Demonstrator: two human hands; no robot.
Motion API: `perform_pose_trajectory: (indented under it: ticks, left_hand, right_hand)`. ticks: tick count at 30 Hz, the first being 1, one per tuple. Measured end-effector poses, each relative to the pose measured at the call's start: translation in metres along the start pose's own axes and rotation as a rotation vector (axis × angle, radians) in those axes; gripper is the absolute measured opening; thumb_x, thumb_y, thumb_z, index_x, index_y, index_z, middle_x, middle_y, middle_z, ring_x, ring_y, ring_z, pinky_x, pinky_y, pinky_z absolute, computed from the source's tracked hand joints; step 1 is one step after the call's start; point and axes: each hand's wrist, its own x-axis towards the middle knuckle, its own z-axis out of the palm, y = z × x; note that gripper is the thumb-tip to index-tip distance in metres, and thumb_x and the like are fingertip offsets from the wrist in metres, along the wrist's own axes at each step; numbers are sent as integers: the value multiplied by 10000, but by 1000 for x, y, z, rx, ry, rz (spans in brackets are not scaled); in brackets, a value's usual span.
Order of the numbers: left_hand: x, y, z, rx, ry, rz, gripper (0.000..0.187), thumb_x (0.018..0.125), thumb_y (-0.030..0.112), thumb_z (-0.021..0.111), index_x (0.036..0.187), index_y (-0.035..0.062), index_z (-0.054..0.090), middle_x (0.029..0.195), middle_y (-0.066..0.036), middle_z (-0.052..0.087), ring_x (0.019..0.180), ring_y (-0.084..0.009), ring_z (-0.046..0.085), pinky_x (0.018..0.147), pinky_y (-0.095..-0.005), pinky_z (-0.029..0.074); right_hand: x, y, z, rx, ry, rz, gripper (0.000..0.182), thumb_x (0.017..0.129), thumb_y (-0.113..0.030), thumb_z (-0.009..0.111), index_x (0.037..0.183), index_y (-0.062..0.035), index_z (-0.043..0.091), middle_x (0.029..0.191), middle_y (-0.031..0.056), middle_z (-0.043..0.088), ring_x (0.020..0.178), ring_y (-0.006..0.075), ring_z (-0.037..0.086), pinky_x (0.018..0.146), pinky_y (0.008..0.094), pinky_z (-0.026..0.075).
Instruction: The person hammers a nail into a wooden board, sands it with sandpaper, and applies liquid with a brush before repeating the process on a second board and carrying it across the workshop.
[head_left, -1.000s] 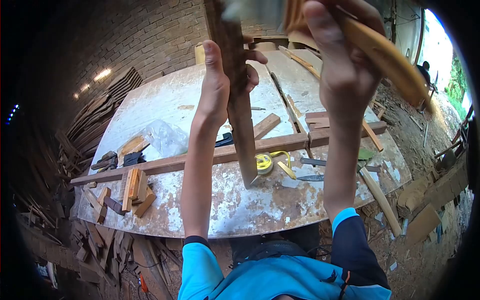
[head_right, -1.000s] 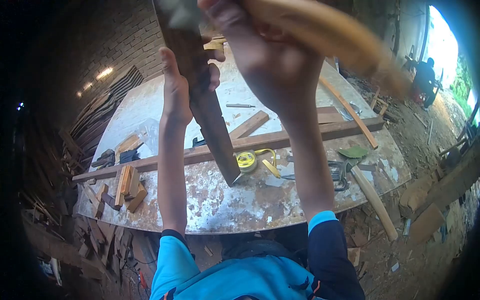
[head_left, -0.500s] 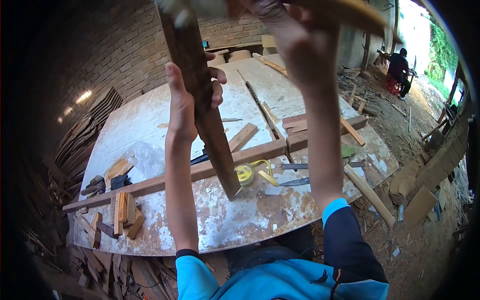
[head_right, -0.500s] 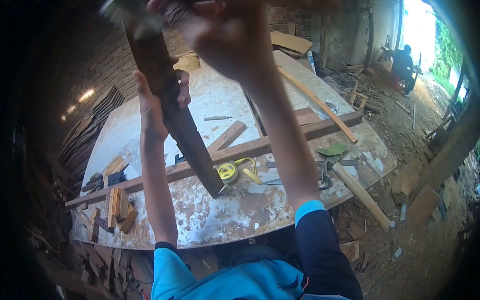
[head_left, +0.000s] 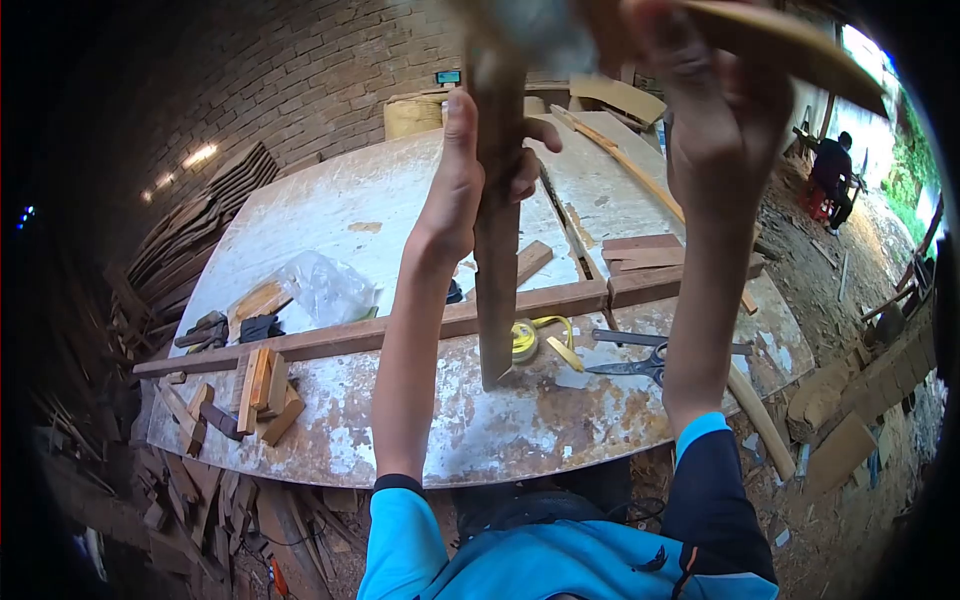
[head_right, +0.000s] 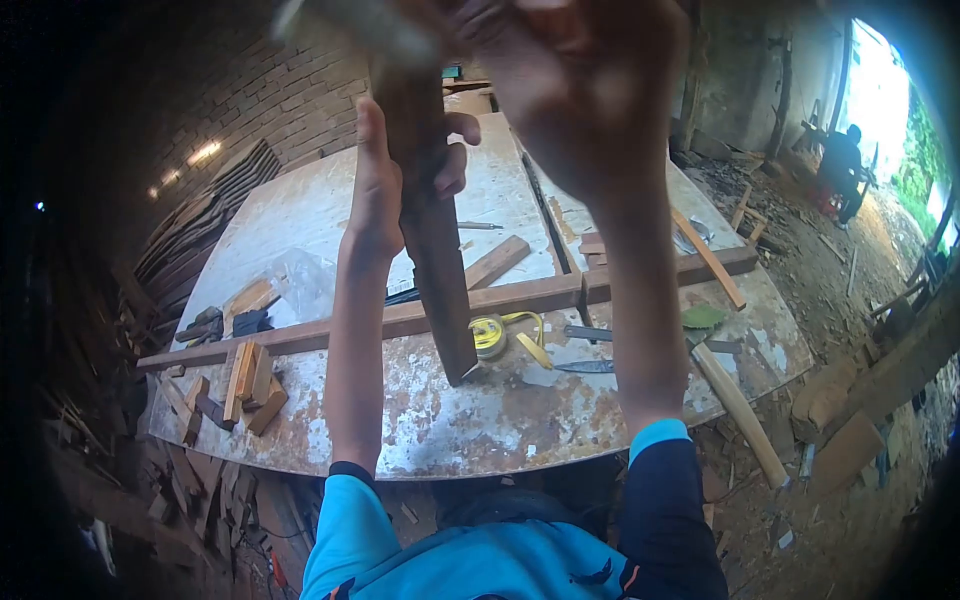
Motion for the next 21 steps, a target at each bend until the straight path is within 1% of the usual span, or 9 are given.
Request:
perform_pose_trajectory:
  ticks: [2,4,6,10,11,13,15,18,21]
  left_hand:
    - [-3,5,11,-50,20,-24,809,856,764,191,1151,74,493,851,-51,580,551,-82,400,526,-236,339]
    - [-5,6,22,-7,162,-63,824,842,781,189,1129,73,497,840,-48,578,548,-89,404,535,-237,335]
    - [-3,2,-2,20,21,-59,828,838,785,200,1135,67,488,832,-57,576,540,-97,397,536,-237,333]
    - [-10,12,10,-22,117,-24,788,854,761,245,1146,66,472,852,-70,586,555,-102,444,523,-243,360]
    - [-13,12,10,-4,137,-24,779,850,758,272,1151,67,469,891,-67,590,599,-102,486,524,-246,403]
    - [-16,10,2,-30,257,-31,755,860,738,296,1141,62,478,913,-68,591,635,-110,509,536,-251,428]
    - [-15,10,-11,-150,207,2,680,893,676,336,1118,60,516,961,-68,607,698,-132,552,567,-268,472]
    - [-18,13,1,-185,253,-9,641,905,646,354,1119,73,545,980,-75,620,720,-146,579,574,-280,486]
    - [-17,4,-16,-180,195,-8,655,903,650,349,1132,73,560,951,-85,638,791,-173,620,610,-296,503]
  right_hand:
    - [3,5,13,-317,105,-256,175,861,-130,660,976,0,633,886,77,664,764,141,632,689,247,530]
    - [-1,4,12,-334,90,-240,146,866,-111,646,964,-4,638,879,87,666,769,141,630,699,242,527]
    - [-9,-11,1,-106,26,-32,112,868,-80,626,953,-9,643,894,104,667,783,146,630,717,241,524]
    - [-17,5,0,-415,-67,-264,129,861,-65,618,980,-15,635,940,104,662,819,143,623,737,236,508]
    - [-20,7,-1,-420,-121,-228,141,859,-65,619,991,-17,631,953,102,660,829,141,621,740,234,503]
    - [-33,-19,-7,-260,-41,228,145,856,-75,635,988,-23,669,944,62,674,808,92,611,732,207,476]
    - [-33,3,6,29,63,-39,121,848,-39,617,964,-16,643,979,133,658,860,168,625,758,254,508]
    - [-30,-1,11,-392,-115,-266,171,861,-71,602,1025,-23,618,1050,150,634,898,189,617,764,262,510]
    - [-40,-17,11,-165,-155,117,174,822,13,600,990,9,646,1014,125,654,855,156,619,751,245,493]
